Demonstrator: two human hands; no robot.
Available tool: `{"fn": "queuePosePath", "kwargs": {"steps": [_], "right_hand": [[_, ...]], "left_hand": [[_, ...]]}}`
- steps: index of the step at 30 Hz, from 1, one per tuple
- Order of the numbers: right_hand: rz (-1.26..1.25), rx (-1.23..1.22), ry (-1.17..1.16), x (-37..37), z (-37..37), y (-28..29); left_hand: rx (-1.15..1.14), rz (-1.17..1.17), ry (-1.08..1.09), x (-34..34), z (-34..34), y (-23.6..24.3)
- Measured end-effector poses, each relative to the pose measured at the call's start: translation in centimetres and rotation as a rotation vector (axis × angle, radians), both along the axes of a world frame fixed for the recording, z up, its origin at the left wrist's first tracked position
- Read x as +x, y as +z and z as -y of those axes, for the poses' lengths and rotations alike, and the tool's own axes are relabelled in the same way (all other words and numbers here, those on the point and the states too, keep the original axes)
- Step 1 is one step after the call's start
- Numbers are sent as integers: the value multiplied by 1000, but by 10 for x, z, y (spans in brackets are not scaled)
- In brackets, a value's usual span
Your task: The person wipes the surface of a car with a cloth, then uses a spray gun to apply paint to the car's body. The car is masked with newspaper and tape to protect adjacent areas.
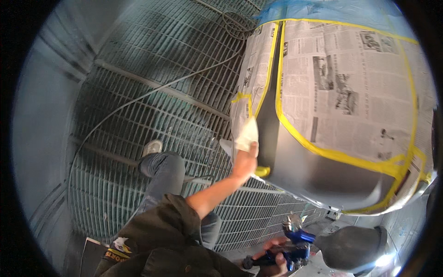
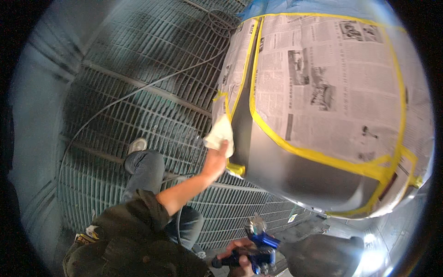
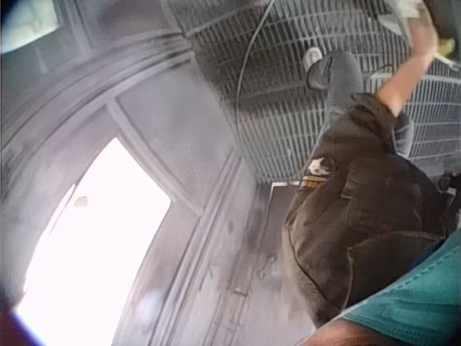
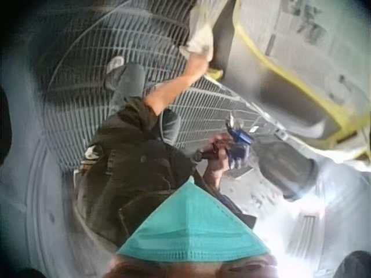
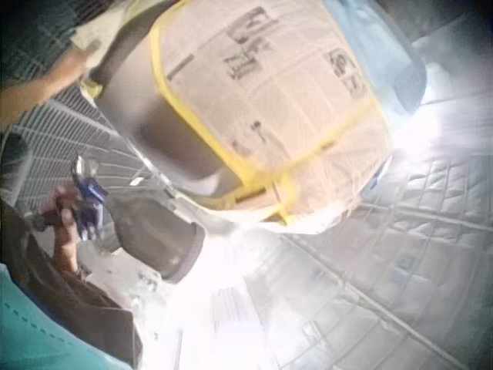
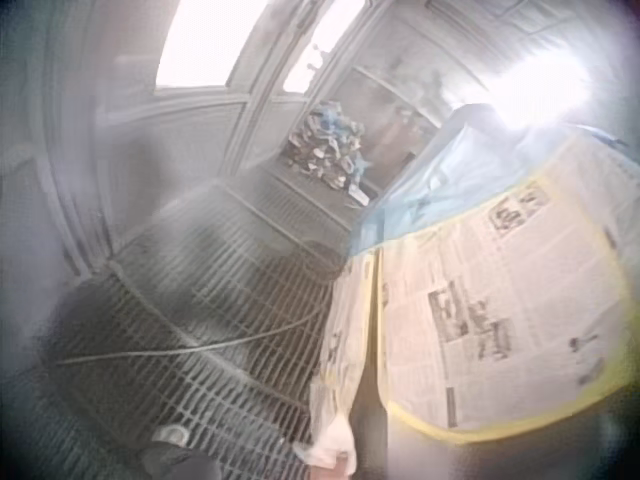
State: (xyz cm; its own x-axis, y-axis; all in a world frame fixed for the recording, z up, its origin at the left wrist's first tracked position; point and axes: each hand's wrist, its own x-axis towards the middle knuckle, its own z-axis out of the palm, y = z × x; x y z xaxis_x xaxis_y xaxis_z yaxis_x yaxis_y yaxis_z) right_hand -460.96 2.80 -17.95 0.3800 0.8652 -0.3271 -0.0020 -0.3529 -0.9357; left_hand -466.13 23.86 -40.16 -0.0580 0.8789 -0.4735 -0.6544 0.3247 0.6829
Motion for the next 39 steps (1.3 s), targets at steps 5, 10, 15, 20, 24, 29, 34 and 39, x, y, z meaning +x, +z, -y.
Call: {"fn": "queuePosePath", "kwargs": {"steps": [5, 10, 15, 20, 24, 29, 34, 39], "right_hand": [[247, 78, -169, -17, -32, -80], [266, 41, -222, -28, -58, -139], [243, 20, -297, -35, -74, -179], [209, 11, -327, -42, -91, -197], [181, -9, -350, -46, -100, -206], [179, -29, -356, -48, -113, -217], [176, -57, -372, -55, -118, -223], [190, -58, -355, -62, -124, -229]], "left_hand": [[561, -237, 91, 34, -72, -30], [588, -163, 111, 35, -140, -44], [553, -116, -376, -22, -252, -25], [517, -227, -9, -35, -385, -18], [559, -78, -41, -52, -465, -28], [531, -134, 31, -46, -423, -25], [807, -437, 32, 6, -238, -53], [830, -324, 264, 7, -209, -56]]}}
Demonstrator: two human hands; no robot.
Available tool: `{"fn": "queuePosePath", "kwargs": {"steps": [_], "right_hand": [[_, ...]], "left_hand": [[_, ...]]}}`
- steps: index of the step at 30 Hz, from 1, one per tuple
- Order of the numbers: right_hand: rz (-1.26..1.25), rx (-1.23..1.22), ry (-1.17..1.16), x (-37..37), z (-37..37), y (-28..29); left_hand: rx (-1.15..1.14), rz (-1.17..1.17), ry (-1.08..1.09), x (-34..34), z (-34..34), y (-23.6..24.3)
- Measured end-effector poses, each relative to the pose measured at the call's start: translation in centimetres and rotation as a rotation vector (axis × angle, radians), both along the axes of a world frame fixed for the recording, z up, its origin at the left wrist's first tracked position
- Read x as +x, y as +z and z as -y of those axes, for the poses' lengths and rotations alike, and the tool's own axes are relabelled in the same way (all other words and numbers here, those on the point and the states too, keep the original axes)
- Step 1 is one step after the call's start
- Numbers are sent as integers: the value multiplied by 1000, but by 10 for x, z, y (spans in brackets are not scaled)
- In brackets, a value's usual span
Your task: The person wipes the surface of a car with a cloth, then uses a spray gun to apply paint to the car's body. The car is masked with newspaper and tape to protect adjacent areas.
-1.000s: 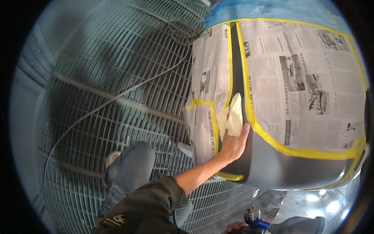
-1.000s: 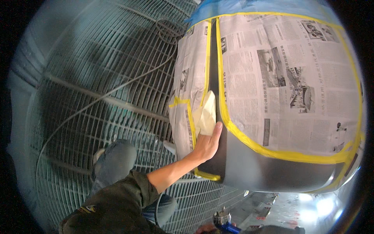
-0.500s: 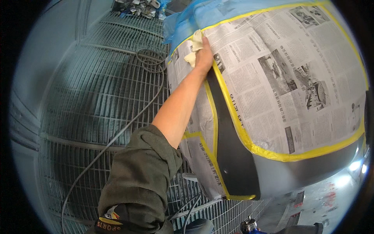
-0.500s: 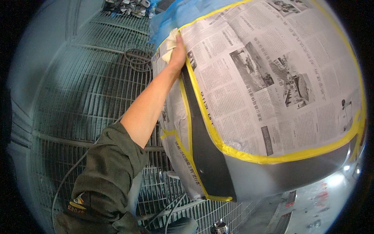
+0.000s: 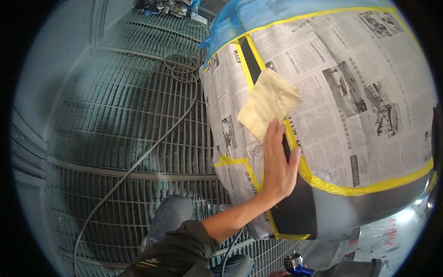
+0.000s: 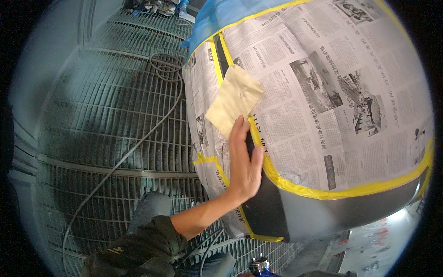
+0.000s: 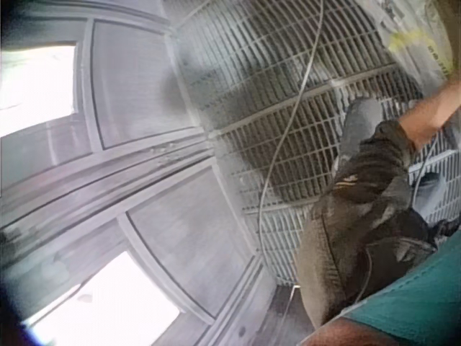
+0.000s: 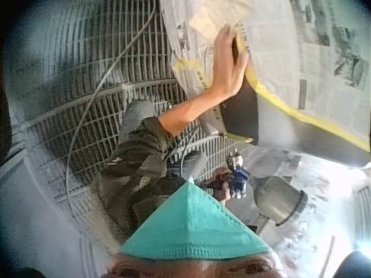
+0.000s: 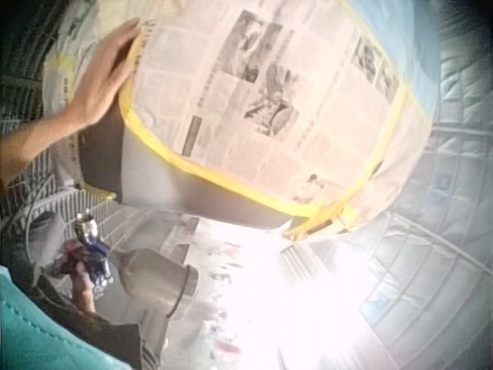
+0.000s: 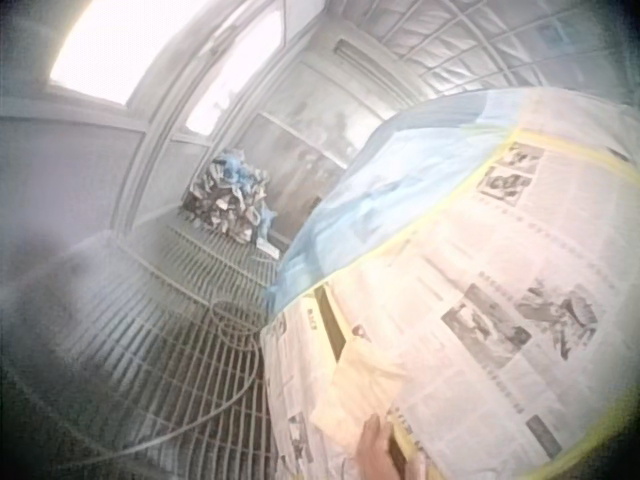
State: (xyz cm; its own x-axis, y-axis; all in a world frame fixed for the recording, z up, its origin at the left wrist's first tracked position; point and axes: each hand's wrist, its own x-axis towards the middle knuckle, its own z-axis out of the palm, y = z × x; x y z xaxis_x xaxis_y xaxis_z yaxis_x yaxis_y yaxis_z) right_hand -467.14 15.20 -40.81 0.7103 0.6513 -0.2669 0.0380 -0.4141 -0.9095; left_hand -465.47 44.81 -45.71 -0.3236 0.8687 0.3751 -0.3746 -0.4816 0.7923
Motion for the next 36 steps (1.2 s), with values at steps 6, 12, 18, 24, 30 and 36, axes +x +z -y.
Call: {"fn": "queuePosePath", "kwargs": {"steps": [6, 12, 18, 24, 30, 36], "right_hand": [[0, -15, -10, -3, -1, -3], [6, -24, -22, -10, 0, -6], [10, -22, -51, -15, 10, -9], [3, -16, -91, -21, 17, -11], [-20, -3, -95, -25, 22, -10], [-19, 16, -132, -27, 40, -9]], "left_hand": [[-78, 104, 44, -37, -74, 5], [-146, 564, 72, -43, -120, -8], [-310, 205, 133, -78, -177, -14], [-111, 143, 167, -28, -123, -7], [153, 47, -168, 15, 101, -56], [278, 21, -367, 52, 148, -110]]}}
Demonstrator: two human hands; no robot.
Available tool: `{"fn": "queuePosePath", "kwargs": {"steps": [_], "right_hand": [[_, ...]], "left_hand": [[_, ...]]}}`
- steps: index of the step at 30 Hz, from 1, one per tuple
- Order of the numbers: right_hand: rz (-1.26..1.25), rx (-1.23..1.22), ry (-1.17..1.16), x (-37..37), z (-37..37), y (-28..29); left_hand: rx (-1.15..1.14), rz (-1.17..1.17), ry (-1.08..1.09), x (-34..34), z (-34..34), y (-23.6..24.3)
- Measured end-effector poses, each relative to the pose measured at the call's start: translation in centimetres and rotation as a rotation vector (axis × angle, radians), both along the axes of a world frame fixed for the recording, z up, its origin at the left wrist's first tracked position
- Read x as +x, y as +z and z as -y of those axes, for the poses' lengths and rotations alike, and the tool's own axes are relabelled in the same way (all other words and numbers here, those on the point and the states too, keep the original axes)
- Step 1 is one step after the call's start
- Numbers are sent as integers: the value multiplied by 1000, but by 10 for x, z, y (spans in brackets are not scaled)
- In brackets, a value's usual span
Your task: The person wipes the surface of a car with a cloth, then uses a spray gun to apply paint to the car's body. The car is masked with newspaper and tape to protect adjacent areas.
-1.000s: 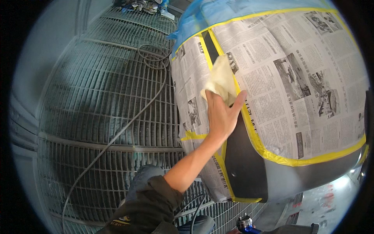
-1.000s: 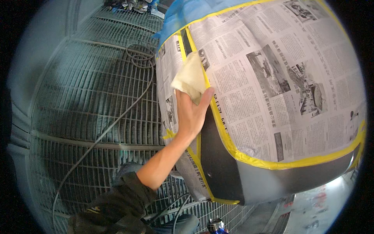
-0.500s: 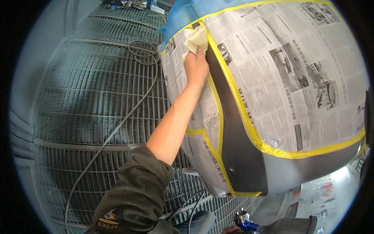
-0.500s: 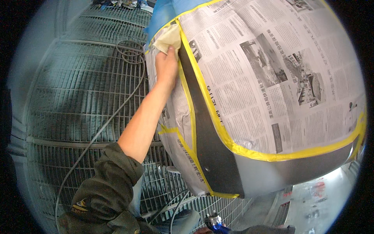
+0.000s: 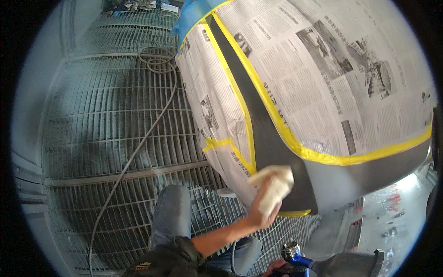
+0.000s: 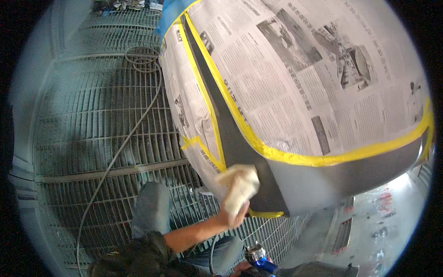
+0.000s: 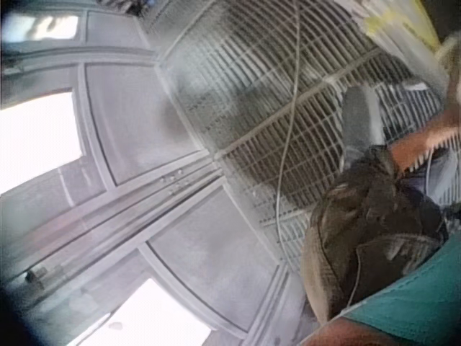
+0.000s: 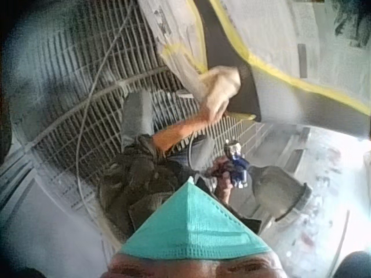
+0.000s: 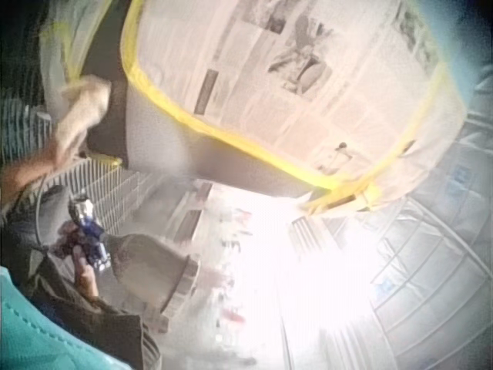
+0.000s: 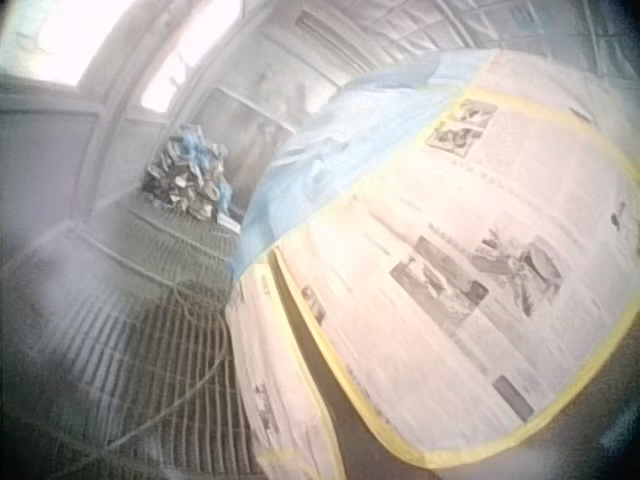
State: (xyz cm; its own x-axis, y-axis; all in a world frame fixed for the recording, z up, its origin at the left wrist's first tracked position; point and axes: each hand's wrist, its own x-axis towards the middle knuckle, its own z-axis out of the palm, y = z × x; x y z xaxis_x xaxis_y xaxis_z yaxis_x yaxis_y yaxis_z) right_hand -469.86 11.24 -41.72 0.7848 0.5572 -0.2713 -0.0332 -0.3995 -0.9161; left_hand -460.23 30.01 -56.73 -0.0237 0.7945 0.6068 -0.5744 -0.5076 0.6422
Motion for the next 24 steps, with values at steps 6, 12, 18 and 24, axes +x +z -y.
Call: {"fn": "queuePosePath", "kwargs": {"steps": [6, 12, 18, 24], "right_hand": [[39, 47, -5, 3, 24, 7], [39, 130, 9, 7, 48, 16], [-78, 205, 49, 24, 67, 9], [-119, 463, 182, 60, 125, -50]], "left_hand": [[516, -208, -126, -8, -40, 27], [1017, -557, 503, -19, -40, 106], [1121, -684, 292, -16, -42, 172], [1374, -784, 591, -58, -107, 30]]}}
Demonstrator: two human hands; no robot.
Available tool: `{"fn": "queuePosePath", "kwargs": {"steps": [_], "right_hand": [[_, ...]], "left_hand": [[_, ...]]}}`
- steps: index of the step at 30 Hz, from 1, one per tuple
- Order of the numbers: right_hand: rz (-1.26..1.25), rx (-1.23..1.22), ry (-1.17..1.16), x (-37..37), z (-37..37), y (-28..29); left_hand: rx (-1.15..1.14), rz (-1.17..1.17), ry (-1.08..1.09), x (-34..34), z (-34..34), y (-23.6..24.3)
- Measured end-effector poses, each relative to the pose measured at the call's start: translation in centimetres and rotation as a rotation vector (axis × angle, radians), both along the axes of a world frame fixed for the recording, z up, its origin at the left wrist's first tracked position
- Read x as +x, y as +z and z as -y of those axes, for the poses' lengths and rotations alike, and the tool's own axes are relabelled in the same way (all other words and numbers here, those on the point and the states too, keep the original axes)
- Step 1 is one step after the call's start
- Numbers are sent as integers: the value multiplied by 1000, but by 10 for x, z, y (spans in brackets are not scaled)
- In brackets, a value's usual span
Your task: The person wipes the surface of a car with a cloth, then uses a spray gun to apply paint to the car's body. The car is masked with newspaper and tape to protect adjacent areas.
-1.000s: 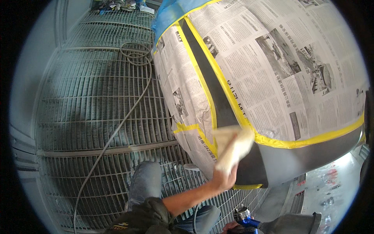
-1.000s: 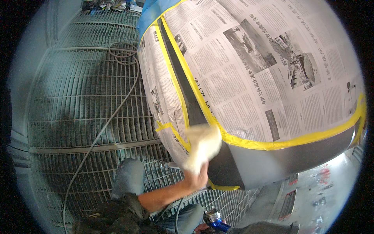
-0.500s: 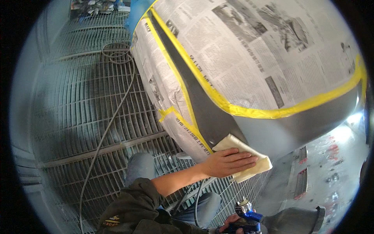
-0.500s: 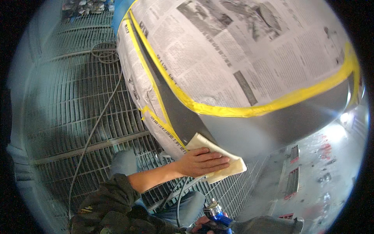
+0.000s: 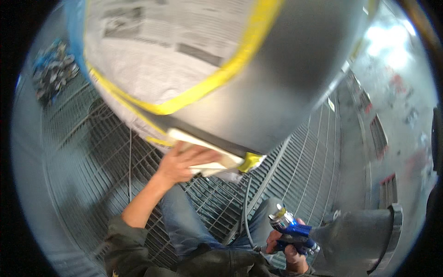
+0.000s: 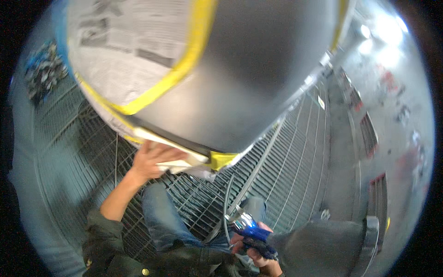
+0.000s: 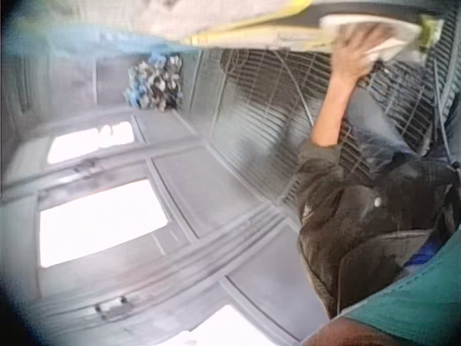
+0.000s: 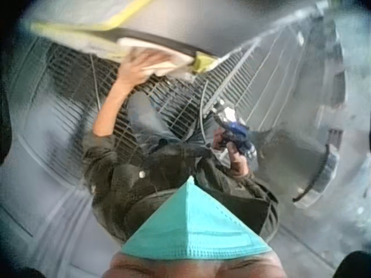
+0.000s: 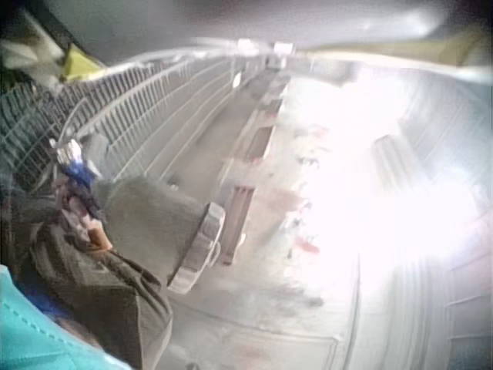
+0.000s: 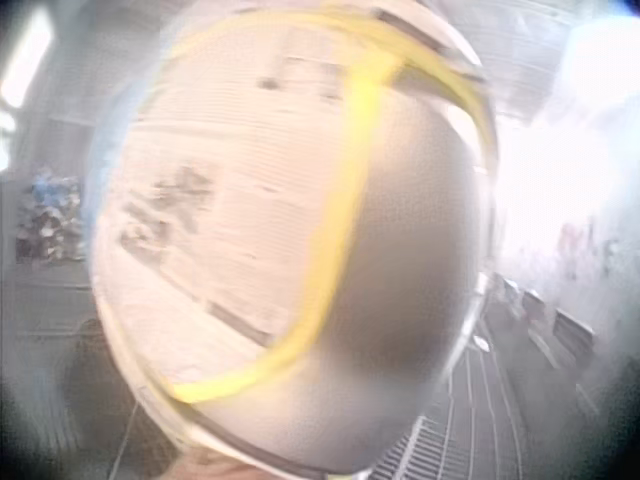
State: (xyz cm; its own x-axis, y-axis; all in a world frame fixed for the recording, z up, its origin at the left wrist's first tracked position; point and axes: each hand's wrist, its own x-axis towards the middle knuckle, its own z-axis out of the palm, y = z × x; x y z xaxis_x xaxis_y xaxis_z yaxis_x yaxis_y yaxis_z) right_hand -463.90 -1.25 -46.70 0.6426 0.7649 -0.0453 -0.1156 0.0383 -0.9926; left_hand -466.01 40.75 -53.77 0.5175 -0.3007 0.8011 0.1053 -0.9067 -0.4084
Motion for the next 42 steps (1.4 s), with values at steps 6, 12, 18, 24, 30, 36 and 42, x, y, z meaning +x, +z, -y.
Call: {"fn": "queuePosePath", "kwargs": {"steps": [6, 12, 18, 24, 30, 36, 42], "right_hand": [[-39, -21, 162, 13, 5, -7], [-169, 281, -62, 12, 14, -13], [-289, 397, -227, -4, 2, -17], [-215, 443, -189, 13, 18, -16], [-201, 479, -5, 29, 6, -23], [-286, 328, 59, 50, 26, -26], [-475, 455, 13, 77, 40, -21]], "left_hand": [[-173, -142, -57, 6, 34, 140], [412, -675, 103, 103, 139, 175], [194, -735, 210, 133, 164, 72], [-460, -141, -104, 12, 99, 87], [-1349, 523, -35, 10, 101, -57], [-1679, 955, -398, -18, 151, 26], [-360, -527, 31, 81, 181, 129]]}}
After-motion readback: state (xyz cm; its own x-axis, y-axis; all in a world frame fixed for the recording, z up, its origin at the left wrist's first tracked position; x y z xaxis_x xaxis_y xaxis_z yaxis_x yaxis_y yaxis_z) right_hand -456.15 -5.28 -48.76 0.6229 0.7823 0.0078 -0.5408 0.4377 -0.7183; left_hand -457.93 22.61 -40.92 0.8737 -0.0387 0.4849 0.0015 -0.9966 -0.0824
